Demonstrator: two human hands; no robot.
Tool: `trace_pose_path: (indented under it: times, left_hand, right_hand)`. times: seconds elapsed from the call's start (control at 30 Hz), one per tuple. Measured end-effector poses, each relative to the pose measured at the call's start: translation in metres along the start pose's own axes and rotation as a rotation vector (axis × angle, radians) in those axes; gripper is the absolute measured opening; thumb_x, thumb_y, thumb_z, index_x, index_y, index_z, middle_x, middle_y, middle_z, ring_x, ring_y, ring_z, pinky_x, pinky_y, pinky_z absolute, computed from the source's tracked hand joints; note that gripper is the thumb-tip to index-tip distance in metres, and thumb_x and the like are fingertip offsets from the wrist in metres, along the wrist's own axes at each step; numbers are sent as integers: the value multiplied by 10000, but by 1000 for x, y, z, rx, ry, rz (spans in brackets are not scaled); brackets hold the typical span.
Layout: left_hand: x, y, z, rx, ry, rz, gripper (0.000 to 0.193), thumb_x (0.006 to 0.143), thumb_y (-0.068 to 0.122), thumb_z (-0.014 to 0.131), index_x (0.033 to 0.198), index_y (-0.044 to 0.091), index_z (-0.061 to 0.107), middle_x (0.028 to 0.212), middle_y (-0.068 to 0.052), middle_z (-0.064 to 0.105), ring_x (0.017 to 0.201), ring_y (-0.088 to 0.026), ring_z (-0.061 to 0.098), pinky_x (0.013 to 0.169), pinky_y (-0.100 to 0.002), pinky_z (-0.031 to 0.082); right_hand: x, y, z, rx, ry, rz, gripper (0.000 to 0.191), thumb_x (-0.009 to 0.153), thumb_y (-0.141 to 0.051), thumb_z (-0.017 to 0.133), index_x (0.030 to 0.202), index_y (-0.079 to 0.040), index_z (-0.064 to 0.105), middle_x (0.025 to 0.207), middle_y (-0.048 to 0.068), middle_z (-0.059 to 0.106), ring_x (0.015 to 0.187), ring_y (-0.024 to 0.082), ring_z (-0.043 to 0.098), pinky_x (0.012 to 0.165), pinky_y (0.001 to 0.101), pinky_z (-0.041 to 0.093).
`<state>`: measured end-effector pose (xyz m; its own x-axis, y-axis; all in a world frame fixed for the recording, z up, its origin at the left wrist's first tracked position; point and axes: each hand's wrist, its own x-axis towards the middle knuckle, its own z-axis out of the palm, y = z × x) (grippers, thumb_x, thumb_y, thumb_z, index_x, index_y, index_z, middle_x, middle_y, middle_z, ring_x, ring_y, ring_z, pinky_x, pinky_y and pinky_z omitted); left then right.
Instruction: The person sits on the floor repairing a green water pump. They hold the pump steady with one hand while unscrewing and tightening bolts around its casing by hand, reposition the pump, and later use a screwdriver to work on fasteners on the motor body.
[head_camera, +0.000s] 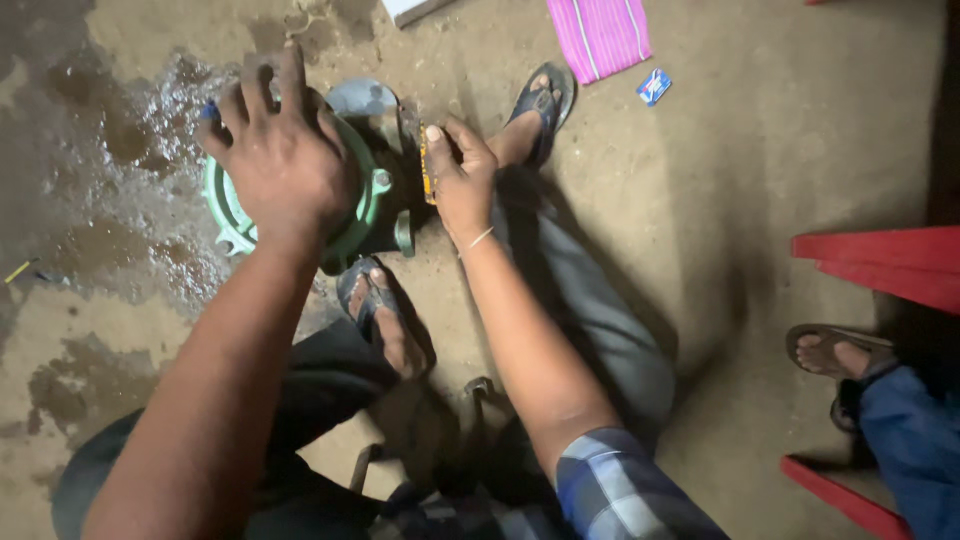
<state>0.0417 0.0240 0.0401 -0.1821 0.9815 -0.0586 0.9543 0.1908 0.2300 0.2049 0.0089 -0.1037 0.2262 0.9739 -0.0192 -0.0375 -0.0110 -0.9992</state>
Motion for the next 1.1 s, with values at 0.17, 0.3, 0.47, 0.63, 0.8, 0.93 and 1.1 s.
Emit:
trace_pose_path:
  times: [0.17,0.3,0.47,0.63,0.8,0.93,1.1]
  left_hand:
    - [-1,2,-4,24,1,19,609,1013,303,518,1599,173,412,1563,-196,400,1410,-405,375,1152,-603,170]
    - [0,2,-6,23,0,17,601,1021,302,494,1598,164,400,1565,-215,390,1404,-415,363,1142,-602,159]
    - [1,1,-4,41,-8,10,602,1019,306,493,1599,176,396,1564,-203,397,1411,-411,364,1144,-598,160]
    - [-1,0,-3,4,-5,6,592,1027,311,520,1594,170,425,1535,-186,455,1409,-403,394,1158,-601,176]
    - [-4,-2,-1,-52,79,59,570,1031,297,545,1576,149,469,1482,-195,506,1384,-404,417,1148,-603,202]
    - [-3,-4,4,2,162,117,558,1039,296,553,1575,154,489,1497,-209,497,1363,-417,423,1118,-612,202]
    - [-3,-6,6,-20,157,115,604,1034,267,541,1620,144,467,1544,-216,472,1395,-414,413,1156,-603,214]
  right_hand:
    - [13,22,3,50,-5,38,309,1008,-132,695,1250,59,680,1151,58,729,1051,118,646,974,271,520]
    - [14,32,11,200,3,202,312,1023,-110,672,1282,64,686,1124,66,718,983,130,617,896,288,512]
    - [11,35,20,-73,-18,51,283,999,-24,626,1263,69,669,1180,87,741,1082,140,659,988,274,514]
    - [8,23,21,-30,-65,82,257,1020,-35,597,1243,51,691,1158,124,767,1057,169,687,973,288,537]
    - [7,3,20,-177,2,15,265,1017,-80,651,1234,70,680,1179,129,750,1097,178,698,1010,296,522]
    - [7,-5,21,-141,-7,-82,279,1023,-113,613,1227,64,684,1179,150,759,1103,209,702,1007,305,523]
    - [3,-18,22,-179,-17,-27,288,1056,-171,622,1216,55,700,1103,102,763,995,146,691,928,288,553]
